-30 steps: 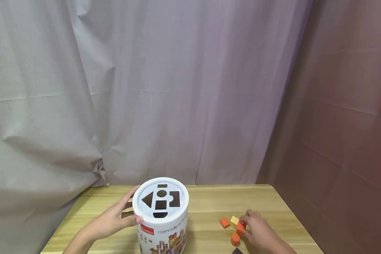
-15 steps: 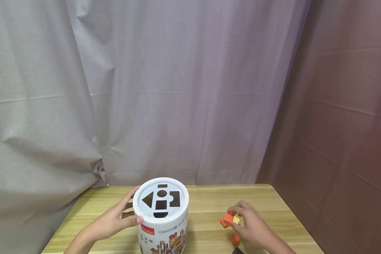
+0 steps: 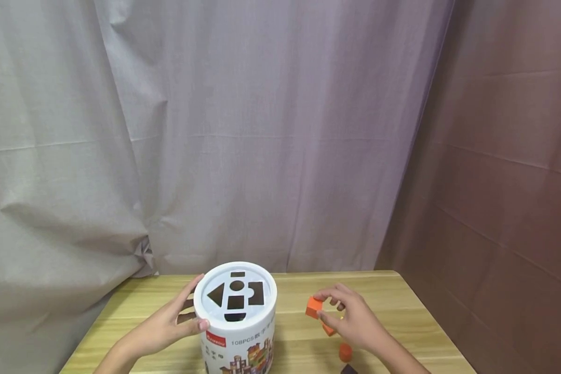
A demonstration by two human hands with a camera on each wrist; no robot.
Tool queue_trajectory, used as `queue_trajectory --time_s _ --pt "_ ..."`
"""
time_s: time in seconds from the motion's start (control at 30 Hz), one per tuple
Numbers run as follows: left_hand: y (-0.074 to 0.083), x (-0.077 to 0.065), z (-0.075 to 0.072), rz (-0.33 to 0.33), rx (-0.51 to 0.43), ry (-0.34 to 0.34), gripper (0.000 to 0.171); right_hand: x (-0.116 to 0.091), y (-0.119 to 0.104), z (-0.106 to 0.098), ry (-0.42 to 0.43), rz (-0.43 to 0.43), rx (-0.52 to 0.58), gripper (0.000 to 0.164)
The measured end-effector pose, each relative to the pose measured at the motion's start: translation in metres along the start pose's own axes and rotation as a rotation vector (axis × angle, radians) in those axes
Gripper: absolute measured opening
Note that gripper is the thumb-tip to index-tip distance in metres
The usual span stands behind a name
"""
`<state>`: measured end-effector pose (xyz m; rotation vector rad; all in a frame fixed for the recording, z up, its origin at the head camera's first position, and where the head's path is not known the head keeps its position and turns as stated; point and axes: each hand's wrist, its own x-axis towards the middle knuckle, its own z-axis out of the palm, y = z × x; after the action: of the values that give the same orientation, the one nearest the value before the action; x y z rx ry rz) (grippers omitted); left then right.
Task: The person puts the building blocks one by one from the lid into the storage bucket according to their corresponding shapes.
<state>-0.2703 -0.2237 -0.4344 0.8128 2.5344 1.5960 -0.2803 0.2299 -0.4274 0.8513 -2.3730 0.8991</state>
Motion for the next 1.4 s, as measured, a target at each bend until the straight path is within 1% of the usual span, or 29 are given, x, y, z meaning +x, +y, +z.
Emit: queue_trajectory --time_s 0.1,0.2,0.33,0.43,0.57,0.7,0.87,1.03,1.2,1.4 --pt "0.0 0.0 0.0 -0.004 -0.001 0.009 0.11 0.008 -0.006 0.0 -0.015 0.037 0.031 0.035" --pt "-0.001 0.001 0.001 -0.02 0.002 0.015 0.11 0.014 -0.012 0.0 -0.022 0.057 0.053 0.034" --pt "-0.002 0.001 0.001 -0.037 0.012 0.019 0.109 0.02 -0.019 0.001 -0.014 0.049 0.077 0.035" --pt "-0.002 0.0 0.001 -0.038 0.015 0.02 0.108 0.024 -0.026 0.003 -0.01 0.056 0.127 0.034" --pt "-0.002 -0.001 0.002 -0.038 0.013 0.019 0.108 0.029 -0.035 0.005 -0.016 0.091 0.204 0.031" --pt "-0.002 -0.002 0.003 -0.042 0.003 0.017 0.107 0.034 -0.044 0.008 -0.046 0.115 0.253 0.03" --pt "-0.003 -0.003 0.003 -0.034 0.006 0.019 0.107 0.041 -0.054 0.011 -0.077 0.112 0.256 0.03" --pt "-0.003 -0.002 0.002 -0.028 0.01 0.018 0.107 0.047 -0.059 0.013 -0.074 0.092 0.25 0.031" --pt "-0.004 0.0 0.003 -0.034 0.0 0.005 0.108 0.049 -0.061 0.016 -0.073 0.097 0.272 0.031" --pt "-0.003 0.0 0.002 -0.029 -0.002 0.01 0.108 0.055 -0.065 0.022 -0.073 0.074 0.295 0.033"
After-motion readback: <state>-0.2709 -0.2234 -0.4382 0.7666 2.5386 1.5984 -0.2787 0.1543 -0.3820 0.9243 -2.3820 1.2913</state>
